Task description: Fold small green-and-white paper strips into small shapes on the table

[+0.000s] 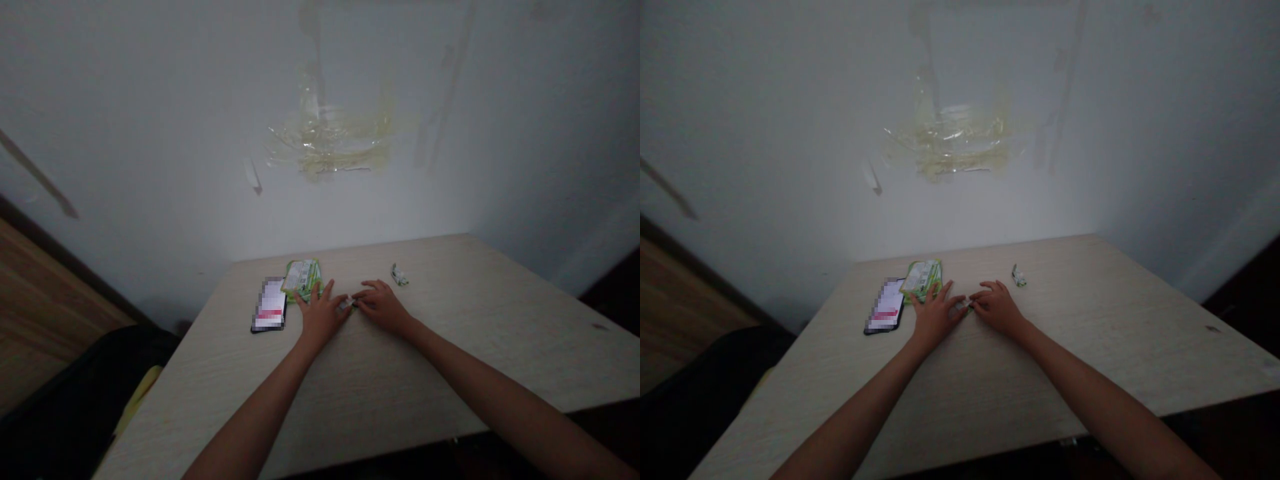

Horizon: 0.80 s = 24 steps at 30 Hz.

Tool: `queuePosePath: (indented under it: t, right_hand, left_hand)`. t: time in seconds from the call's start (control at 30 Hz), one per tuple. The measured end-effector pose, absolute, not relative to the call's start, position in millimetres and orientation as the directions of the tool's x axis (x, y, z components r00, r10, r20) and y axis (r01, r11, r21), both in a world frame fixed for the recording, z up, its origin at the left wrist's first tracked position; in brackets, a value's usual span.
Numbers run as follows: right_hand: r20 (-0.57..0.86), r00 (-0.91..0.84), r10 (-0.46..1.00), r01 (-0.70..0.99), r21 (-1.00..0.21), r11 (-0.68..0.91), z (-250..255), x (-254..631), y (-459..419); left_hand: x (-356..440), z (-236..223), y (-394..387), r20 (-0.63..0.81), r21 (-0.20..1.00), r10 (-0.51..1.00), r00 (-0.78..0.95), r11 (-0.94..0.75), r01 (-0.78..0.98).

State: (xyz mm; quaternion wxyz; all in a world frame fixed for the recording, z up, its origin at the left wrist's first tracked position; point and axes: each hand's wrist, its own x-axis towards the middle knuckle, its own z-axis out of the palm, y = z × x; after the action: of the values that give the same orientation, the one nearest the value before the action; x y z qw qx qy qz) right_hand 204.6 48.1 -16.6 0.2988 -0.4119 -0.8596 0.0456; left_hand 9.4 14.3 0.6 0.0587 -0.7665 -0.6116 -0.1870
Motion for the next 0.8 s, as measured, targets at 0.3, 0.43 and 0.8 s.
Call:
queuePosePath:
  t: [0.3, 0.43, 0.8]
  right_hand:
    - [0.475, -0.522, 0.709, 0.666, -0.293, 0.686, -12.7, 205.4, 47.2]
    - [0.523, -0.529, 0.668, 0.646, -0.263, 0.717, -12.1, 205.9, 45.2]
    - [0.476, -0.52, 0.709, 0.723, -0.195, 0.662, -9.5, 208.1, 46.0]
  left_hand:
    - [5.9, -2.1, 16.3, 0.337, 0.127, 0.925, 0.176, -0.23, 0.965]
    - [4.5, -3.0, 14.4, 0.331, 0.116, 0.926, 0.181, -0.23, 0.966]
    - [2.7, -5.0, 13.2, 0.364, 0.096, 0.914, 0.178, -0.227, 0.969]
